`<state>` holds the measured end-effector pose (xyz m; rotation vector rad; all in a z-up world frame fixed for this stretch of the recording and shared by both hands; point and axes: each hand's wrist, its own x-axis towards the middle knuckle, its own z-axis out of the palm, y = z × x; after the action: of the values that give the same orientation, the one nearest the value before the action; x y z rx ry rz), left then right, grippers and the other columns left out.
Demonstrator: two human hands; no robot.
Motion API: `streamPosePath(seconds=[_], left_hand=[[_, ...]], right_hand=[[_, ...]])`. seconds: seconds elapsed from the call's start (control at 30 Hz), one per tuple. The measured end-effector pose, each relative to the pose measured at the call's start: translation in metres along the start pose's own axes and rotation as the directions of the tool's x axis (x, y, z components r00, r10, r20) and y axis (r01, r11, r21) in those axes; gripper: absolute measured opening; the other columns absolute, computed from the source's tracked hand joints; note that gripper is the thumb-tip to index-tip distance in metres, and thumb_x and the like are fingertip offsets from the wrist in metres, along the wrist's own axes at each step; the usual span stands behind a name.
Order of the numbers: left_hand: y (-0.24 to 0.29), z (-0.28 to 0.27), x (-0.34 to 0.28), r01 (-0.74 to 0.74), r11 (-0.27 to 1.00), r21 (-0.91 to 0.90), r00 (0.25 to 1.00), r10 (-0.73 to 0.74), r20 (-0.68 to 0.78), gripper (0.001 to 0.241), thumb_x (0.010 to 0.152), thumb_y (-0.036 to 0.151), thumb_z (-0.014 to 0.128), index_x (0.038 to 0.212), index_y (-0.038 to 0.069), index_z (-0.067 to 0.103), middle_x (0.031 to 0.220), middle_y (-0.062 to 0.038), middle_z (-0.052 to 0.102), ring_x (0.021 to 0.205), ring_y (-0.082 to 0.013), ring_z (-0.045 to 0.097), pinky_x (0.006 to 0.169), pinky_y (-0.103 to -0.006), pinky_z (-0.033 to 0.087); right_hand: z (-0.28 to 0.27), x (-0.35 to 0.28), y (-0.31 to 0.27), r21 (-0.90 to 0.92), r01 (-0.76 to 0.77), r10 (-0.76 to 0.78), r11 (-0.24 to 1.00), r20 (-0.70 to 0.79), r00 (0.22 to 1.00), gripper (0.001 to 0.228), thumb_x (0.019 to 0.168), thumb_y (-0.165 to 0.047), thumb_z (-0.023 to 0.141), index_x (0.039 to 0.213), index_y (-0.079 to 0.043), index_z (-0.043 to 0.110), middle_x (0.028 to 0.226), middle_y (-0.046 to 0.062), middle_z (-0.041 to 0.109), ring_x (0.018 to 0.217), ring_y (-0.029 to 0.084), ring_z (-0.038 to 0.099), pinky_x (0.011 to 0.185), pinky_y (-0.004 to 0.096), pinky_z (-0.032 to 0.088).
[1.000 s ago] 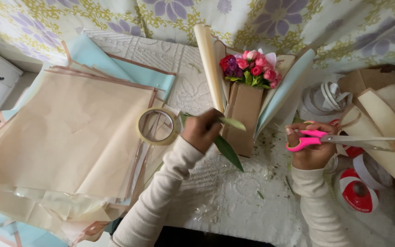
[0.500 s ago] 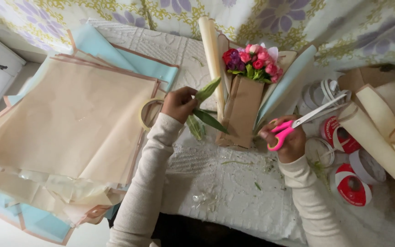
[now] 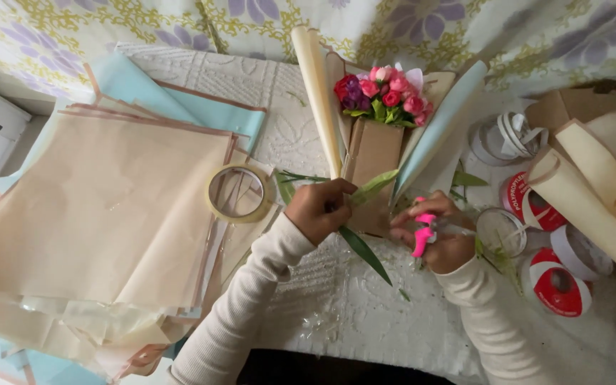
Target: Trimming leaves and stems of a flower bouquet and preparing it for wrapping.
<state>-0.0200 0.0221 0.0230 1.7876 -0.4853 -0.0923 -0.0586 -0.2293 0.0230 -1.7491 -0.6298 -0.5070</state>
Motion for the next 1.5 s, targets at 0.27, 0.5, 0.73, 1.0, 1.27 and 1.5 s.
streamPosePath(seconds=[0.27, 0.5, 0.73, 1.0, 1.27, 1.5], left_hand=[[0.017, 0.03, -0.016, -0.137, 0.99, 0.028, 0.988, 0.135, 0.074, 0.037, 0.077, 0.012, 0.063, 0.113, 0.01, 0.071, 0.053, -0.002, 0.055, 0.052, -0.0259, 0.062, 0.061, -0.0365, 0.055], [0.012, 0.033, -0.016, -0.16, 0.983, -0.09, 0.982, 0.168, 0.084, 0.043, 0.077, 0.011, 0.064, 0.119, 0.009, 0.069, 0.053, -0.001, 0.05, 0.051, -0.0219, 0.057, 0.061, -0.0334, 0.053], [0.008, 0.037, -0.014, -0.12, 0.979, -0.165, 0.986, 0.137, 0.098, 0.043, 0.077, 0.008, 0.062, 0.119, 0.012, 0.072, 0.051, 0.004, 0.051, 0.05, -0.0149, 0.056, 0.062, -0.027, 0.052], [0.023, 0.006, -0.013, -0.056, 0.978, -0.2, 0.993, 0.076, 0.094, 0.038, 0.079, 0.007, 0.06, 0.114, 0.01, 0.075, 0.051, 0.004, 0.051, 0.051, -0.0126, 0.051, 0.059, -0.0272, 0.048], [-0.016, -0.082, 0.007, 0.386, 0.782, 0.49, 0.901, -0.207, -0.381, 0.029, 0.093, 0.028, 0.057, 0.117, 0.025, 0.073, 0.09, -0.01, 0.065, 0.091, -0.0363, 0.061, 0.082, -0.0464, 0.049], [0.017, -0.019, 0.008, -0.171, 0.687, 0.706, 0.857, 0.458, -0.238, 0.043, 0.079, 0.018, 0.071, 0.121, 0.015, 0.066, 0.115, -0.009, 0.058, 0.098, -0.0325, 0.054, 0.075, -0.0435, 0.046]], right_hand=[[0.014, 0.005, -0.024, -0.302, 0.096, -0.123, 0.948, -0.069, 0.99, 0.043, 0.072, -0.018, 0.096, 0.09, -0.004, 0.06, 0.101, 0.011, 0.08, 0.07, 0.006, 0.05, 0.073, 0.015, 0.04], [0.019, -0.002, -0.014, -0.355, 0.113, -0.179, 0.928, -0.16, 0.971, 0.044, 0.072, -0.016, 0.098, 0.09, -0.005, 0.06, 0.1, 0.008, 0.081, 0.078, 0.01, 0.056, 0.08, 0.019, 0.041], [0.02, 0.001, -0.013, -0.224, 0.077, -0.132, 0.972, -0.242, 0.961, 0.046, 0.079, -0.012, 0.094, 0.097, -0.002, 0.052, 0.092, 0.016, 0.078, 0.071, 0.014, 0.056, 0.078, 0.024, 0.043], [0.0, -0.004, 0.005, -0.001, -0.099, 0.095, 0.995, -0.271, 0.958, 0.044, 0.087, -0.005, 0.086, 0.102, -0.003, 0.045, 0.084, 0.015, 0.071, 0.067, 0.008, 0.053, 0.073, 0.022, 0.043], [-0.011, -0.008, 0.026, 0.167, -0.131, 0.166, 0.977, -0.215, 0.963, 0.042, 0.08, 0.01, 0.082, 0.103, -0.002, 0.048, 0.084, 0.015, 0.069, 0.077, 0.018, 0.071, 0.071, 0.029, 0.056], [-0.009, -0.01, 0.021, 0.181, -0.202, 0.225, 0.963, -0.121, 0.967, 0.042, 0.079, 0.003, 0.084, 0.101, -0.004, 0.05, 0.084, 0.019, 0.075, 0.079, 0.019, 0.071, 0.073, 0.028, 0.053]])
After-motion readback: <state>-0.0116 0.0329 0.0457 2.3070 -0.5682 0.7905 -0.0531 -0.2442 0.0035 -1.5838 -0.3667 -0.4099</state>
